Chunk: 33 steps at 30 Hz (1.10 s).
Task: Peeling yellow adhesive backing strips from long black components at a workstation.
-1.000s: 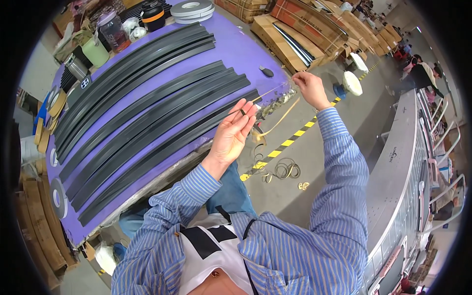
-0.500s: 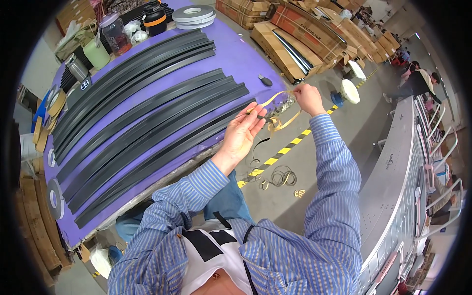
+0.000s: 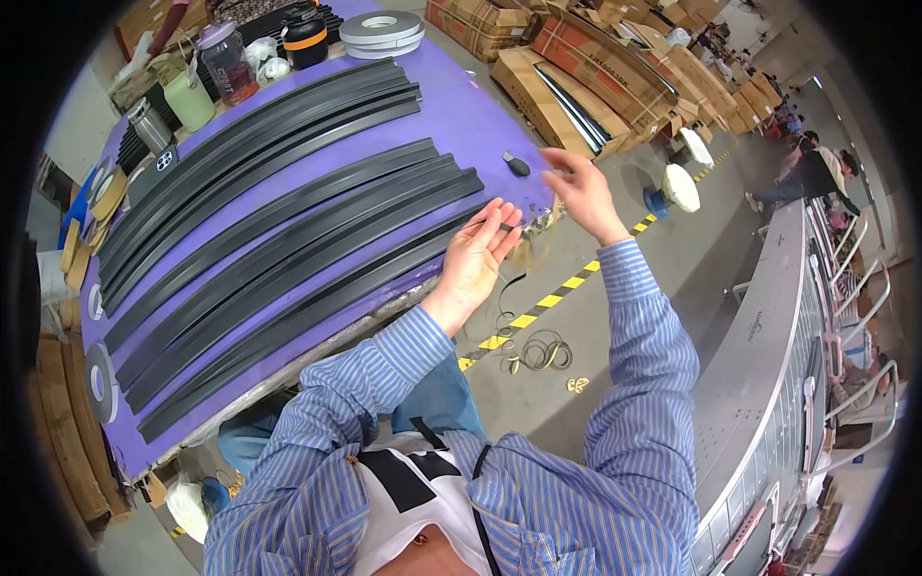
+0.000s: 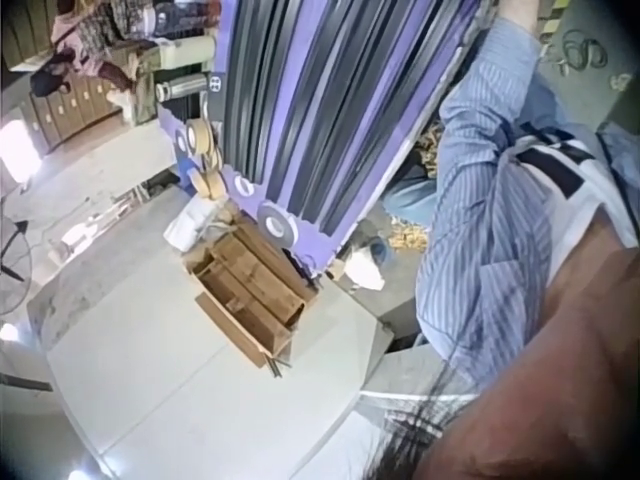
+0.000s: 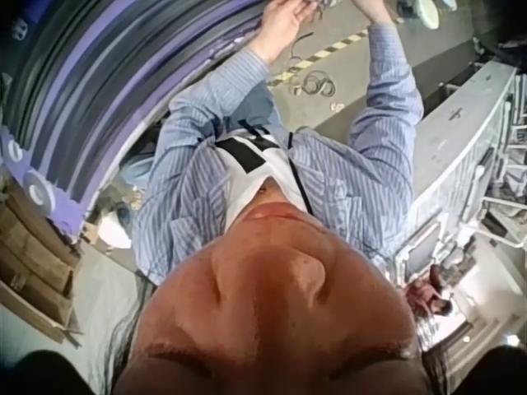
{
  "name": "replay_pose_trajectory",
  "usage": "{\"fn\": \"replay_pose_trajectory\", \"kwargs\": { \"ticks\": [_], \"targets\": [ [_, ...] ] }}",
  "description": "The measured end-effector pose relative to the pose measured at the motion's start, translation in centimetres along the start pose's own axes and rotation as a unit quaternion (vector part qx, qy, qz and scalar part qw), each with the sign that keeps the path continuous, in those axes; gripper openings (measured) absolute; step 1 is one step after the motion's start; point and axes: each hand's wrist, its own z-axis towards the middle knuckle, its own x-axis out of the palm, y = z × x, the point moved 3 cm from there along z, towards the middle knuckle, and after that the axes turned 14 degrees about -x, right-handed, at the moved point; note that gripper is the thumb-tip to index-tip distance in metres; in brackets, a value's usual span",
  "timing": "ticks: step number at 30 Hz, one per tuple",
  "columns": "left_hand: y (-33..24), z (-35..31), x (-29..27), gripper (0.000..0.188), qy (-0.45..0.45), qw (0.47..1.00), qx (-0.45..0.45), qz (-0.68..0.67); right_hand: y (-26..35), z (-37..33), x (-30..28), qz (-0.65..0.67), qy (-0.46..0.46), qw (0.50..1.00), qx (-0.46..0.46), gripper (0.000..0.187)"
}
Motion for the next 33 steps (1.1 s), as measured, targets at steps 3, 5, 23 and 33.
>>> {"fn": "replay_pose_trajectory", "kwargs": {
  "ticks": [3,5,23,33],
  "targets": [
    [0.3,0.6,-0.4,0.034,0.039,0.999,0.025,0.025,6.4,0.7,1.6,0.127,0.092,0.984,-0.079,0.035],
    [0.6,0.7,-0.1,0.036,0.061,0.997,0.034,0.037,8.9,0.7,2.1,0.044,0.203,0.971,-0.117,0.032],
    [0.1,0.9,1.9,0.041,0.120,0.990,0.035,0.063,9.0,1.7,1.8,-0.056,0.326,0.911,-0.245,0.009],
    [-2.2,-13.5,-5.0,0.038,-0.026,0.932,-0.160,0.325,7.5,4.1,4.0,0.212,0.303,0.925,0.090,0.010]
  ]
}}
